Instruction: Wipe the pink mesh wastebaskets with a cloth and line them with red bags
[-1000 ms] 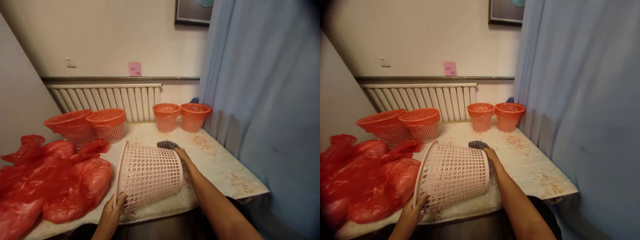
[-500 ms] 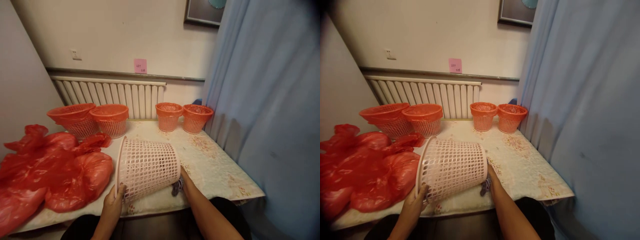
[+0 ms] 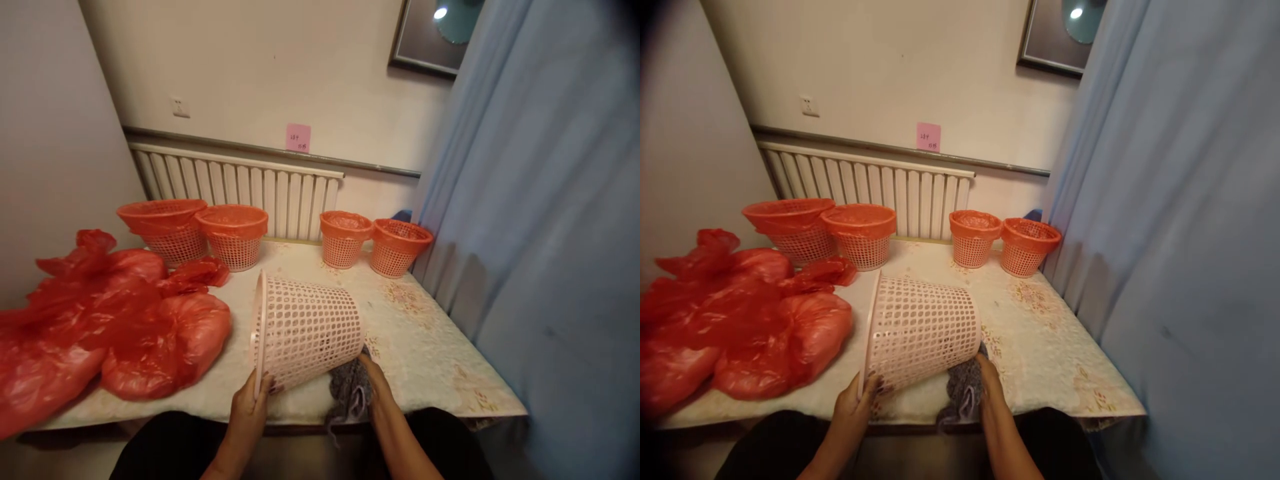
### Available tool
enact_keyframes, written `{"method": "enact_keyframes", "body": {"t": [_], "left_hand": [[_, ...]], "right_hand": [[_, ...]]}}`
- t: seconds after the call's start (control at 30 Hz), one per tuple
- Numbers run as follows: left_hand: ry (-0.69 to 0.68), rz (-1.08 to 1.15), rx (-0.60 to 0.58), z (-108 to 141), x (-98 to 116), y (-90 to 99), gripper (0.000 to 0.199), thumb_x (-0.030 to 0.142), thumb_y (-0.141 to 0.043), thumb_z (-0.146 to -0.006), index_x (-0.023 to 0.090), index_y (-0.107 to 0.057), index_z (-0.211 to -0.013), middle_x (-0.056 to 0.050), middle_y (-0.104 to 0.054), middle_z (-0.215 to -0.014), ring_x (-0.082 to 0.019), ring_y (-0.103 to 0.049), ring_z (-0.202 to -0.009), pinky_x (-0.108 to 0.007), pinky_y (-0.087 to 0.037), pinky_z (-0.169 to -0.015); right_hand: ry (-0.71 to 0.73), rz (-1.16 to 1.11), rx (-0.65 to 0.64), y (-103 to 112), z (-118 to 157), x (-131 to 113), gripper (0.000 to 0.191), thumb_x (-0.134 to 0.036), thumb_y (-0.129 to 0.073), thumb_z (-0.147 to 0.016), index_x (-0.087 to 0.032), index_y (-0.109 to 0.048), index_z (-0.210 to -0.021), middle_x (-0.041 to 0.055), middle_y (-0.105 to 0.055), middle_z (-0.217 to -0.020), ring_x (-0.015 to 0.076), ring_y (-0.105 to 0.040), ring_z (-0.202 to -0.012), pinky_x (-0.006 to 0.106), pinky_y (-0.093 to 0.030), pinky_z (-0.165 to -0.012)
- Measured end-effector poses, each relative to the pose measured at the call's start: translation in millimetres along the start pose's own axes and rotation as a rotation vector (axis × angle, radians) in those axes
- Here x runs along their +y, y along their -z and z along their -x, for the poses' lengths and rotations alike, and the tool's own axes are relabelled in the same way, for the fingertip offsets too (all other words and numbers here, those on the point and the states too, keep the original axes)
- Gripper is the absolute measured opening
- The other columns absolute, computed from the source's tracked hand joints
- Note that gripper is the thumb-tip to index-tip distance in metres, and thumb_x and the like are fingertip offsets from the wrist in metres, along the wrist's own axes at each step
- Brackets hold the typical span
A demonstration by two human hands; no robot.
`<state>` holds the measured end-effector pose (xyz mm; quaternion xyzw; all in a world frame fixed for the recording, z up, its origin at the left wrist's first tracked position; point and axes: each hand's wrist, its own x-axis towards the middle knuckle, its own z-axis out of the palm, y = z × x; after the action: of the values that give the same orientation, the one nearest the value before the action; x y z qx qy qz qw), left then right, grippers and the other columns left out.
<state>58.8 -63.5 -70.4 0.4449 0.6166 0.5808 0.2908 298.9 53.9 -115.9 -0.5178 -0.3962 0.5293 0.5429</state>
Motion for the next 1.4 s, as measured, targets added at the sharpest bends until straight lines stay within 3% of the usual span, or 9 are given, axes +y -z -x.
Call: {"method": "enact_keyframes", "body": {"t": [0.23,0.43,0.53,0.67,0.8,0.9,1.0,1.23,1.4], "left_hand": [[-0.119,-0.034,-0.103,12,-12,-24.1,0.035,0.049,-0.05,-0.086,0.02,-0.067,-0.098,-0.009,-0.073,-0.096,-0.026,-0.067,-0.092,-0.036,-0.051,-0.089],[-0.209,-0.048,-0.155,12,-17,-34.4,0.029,0.044,-0.049,-0.088,0.023,-0.066,-0.097,-0.009,-0.071,-0.101,-0.026,-0.065,-0.098,-0.036,-0.048,-0.093],[-0.213,-0.086,-0.188,13,-18,-32.7,0.027,0.044,-0.049,-0.088,0.023,-0.066,-0.092,-0.008,-0.071,-0.092,-0.025,-0.065,-0.093,-0.035,-0.049,-0.089],[-0.245,-0.242,-0.201,19,-25,-32.9,0.026,0.04,-0.045,-0.09,0.022,-0.062,-0.083,-0.008,-0.068,-0.081,-0.023,-0.064,-0.081,-0.034,-0.051,-0.081],[-0.363,-0.381,-0.22,25,-33,-35.9,0.022,0.032,-0.041,-0.092,0.022,-0.06,-0.085,-0.006,-0.064,-0.079,-0.021,-0.063,-0.079,-0.032,-0.052,-0.076],[-0.464,-0.475,-0.205,28,-37,-38.2,0.022,0.026,-0.038,-0.093,0.022,-0.058,-0.085,-0.005,-0.063,-0.08,-0.019,-0.062,-0.079,-0.031,-0.052,-0.075],[-0.511,-0.553,-0.197,32,-38,-40.8,0.019,0.02,-0.038,-0.092,0.021,-0.056,-0.084,-0.004,-0.062,-0.08,-0.019,-0.06,-0.075,-0.03,-0.051,-0.069],[-0.591,-0.477,-0.258,35,-30,-43.5,0.021,0.017,-0.037,-0.091,0.02,-0.056,-0.097,-0.006,-0.065,-0.086,-0.019,-0.061,-0.079,-0.03,-0.052,-0.071],[-0.574,-0.521,-0.28,28,-15,-47.3,0.016,0.023,-0.043,-0.091,0.018,-0.058,-0.089,-0.007,-0.066,-0.084,-0.021,-0.062,-0.079,-0.036,-0.054,-0.074]], "right_hand": [[-0.117,-0.102,0.02,-34,32,16,0.033,-0.044,-0.06,-0.059,-0.018,-0.066,-0.079,0.0055,-0.07,-0.066,0.0276,-0.07,-0.072,0.037,-0.056,-0.064],[-0.117,-0.058,-0.255,-53,75,-3,0.031,-0.034,-0.064,-0.064,-0.016,-0.069,-0.088,0.0043,-0.073,-0.076,0.0246,-0.068,-0.072,0.036,-0.054,-0.072],[-0.036,0.066,-0.283,-35,77,-31,0.032,-0.036,-0.065,-0.065,-0.015,-0.069,-0.089,0.0049,-0.073,-0.081,0.0256,-0.068,-0.079,0.036,-0.053,-0.075],[0.13,0.307,-0.115,8,52,-61,0.038,-0.043,-0.063,-0.066,-0.015,-0.068,-0.091,0.0076,-0.072,-0.086,0.0279,-0.066,-0.084,0.038,-0.052,-0.078],[0.331,0.672,0.087,46,22,-66,0.049,-0.051,-0.06,-0.067,-0.013,-0.066,-0.098,0.0153,-0.07,-0.099,0.0344,-0.063,-0.097,0.046,-0.046,-0.09],[0.527,0.93,0.148,51,16,-62,0.066,-0.052,-0.061,-0.069,-0.007,-0.057,-0.118,0.0218,-0.059,-0.123,0.0383,-0.052,-0.118,0.053,-0.037,-0.101],[0.69,0.936,0.112,27,35,-65,0.068,-0.052,-0.053,-0.079,-0.01,-0.045,-0.132,0.0191,-0.049,-0.136,0.0333,-0.045,-0.127,0.051,-0.035,-0.105],[1.038,0.848,-0.162,-73,106,-73,0.064,-0.034,-0.053,-0.087,-0.017,-0.031,-0.144,0.0141,-0.036,-0.148,0.0307,-0.032,-0.137,0.055,-0.032,-0.107],[1.05,0.815,-0.01,-99,96,-77,0.063,-0.014,-0.035,-0.082,-0.01,-0.029,-0.144,0.0169,-0.042,-0.143,0.0299,-0.038,-0.133,0.053,-0.035,-0.105]]}}
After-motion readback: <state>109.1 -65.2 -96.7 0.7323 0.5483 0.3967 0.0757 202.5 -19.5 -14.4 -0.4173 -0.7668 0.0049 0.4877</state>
